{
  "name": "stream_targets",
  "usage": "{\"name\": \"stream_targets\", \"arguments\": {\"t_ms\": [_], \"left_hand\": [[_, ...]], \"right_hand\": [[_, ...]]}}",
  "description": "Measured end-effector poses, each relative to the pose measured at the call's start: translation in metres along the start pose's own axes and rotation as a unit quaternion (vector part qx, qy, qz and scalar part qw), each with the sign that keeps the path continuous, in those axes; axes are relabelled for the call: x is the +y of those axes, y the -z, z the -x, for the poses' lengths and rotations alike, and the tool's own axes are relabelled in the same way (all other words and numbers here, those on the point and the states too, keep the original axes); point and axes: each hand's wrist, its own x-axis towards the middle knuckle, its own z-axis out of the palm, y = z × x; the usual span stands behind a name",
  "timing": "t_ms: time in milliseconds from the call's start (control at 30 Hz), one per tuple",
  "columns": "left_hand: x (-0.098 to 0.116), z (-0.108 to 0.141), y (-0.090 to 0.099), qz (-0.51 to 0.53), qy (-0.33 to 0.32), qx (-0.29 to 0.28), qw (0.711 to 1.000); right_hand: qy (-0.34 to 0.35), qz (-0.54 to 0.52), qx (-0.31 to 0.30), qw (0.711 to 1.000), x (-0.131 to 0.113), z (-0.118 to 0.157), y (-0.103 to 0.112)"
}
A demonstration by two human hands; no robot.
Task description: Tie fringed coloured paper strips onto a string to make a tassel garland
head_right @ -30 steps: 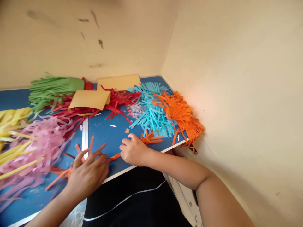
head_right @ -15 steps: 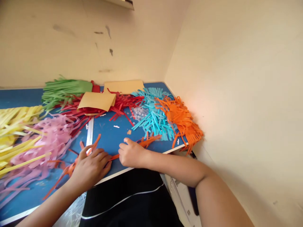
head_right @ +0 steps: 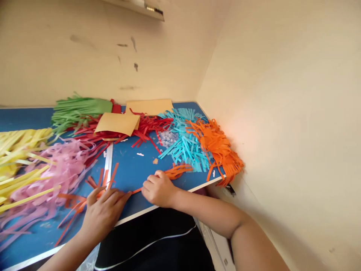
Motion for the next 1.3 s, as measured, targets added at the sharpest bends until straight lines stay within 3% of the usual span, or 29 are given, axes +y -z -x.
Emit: {"name": "stream_targets", "arguments": {"t_ms": [200,333,467,667,833,900,1067,1200,1300], "left_hand": [[-0.016,0.018,-0.005,0.116,0.020,-0.014,0.993],[-0.024,0.017,-0.012,0.200,0.043,-0.009,0.979],[-0.024,0.015,-0.014,0.243,0.095,-0.021,0.965],[-0.016,0.009,-0.013,0.171,0.136,-0.053,0.974],[-0.010,-0.002,-0.006,0.051,0.099,-0.129,0.985],[-0.007,-0.003,-0.002,0.030,0.065,-0.132,0.989],[-0.002,-0.007,0.003,0.052,-0.037,-0.108,0.992],[0.005,-0.020,-0.005,0.042,-0.042,-0.054,0.997],[0.011,-0.029,-0.011,0.016,-0.023,-0.021,0.999]], "right_hand": [[-0.084,-0.118,0.034,0.989,0.025,0.026,-0.002],[-0.182,-0.202,-0.028,0.962,0.034,0.026,-0.001],[-0.211,-0.226,-0.067,0.949,0.034,0.023,0.005],[-0.227,-0.205,-0.098,0.947,0.029,0.016,0.010],[-0.241,-0.174,-0.157,0.942,0.029,0.005,0.012],[-0.206,-0.150,-0.150,0.955,0.028,0.003,0.015],[-0.014,-0.059,-0.110,0.992,0.027,0.005,0.020],[0.070,0.010,-0.080,0.994,0.030,0.000,0.009],[0.065,-0.007,-0.085,0.994,0.030,-0.008,0.008]]}}
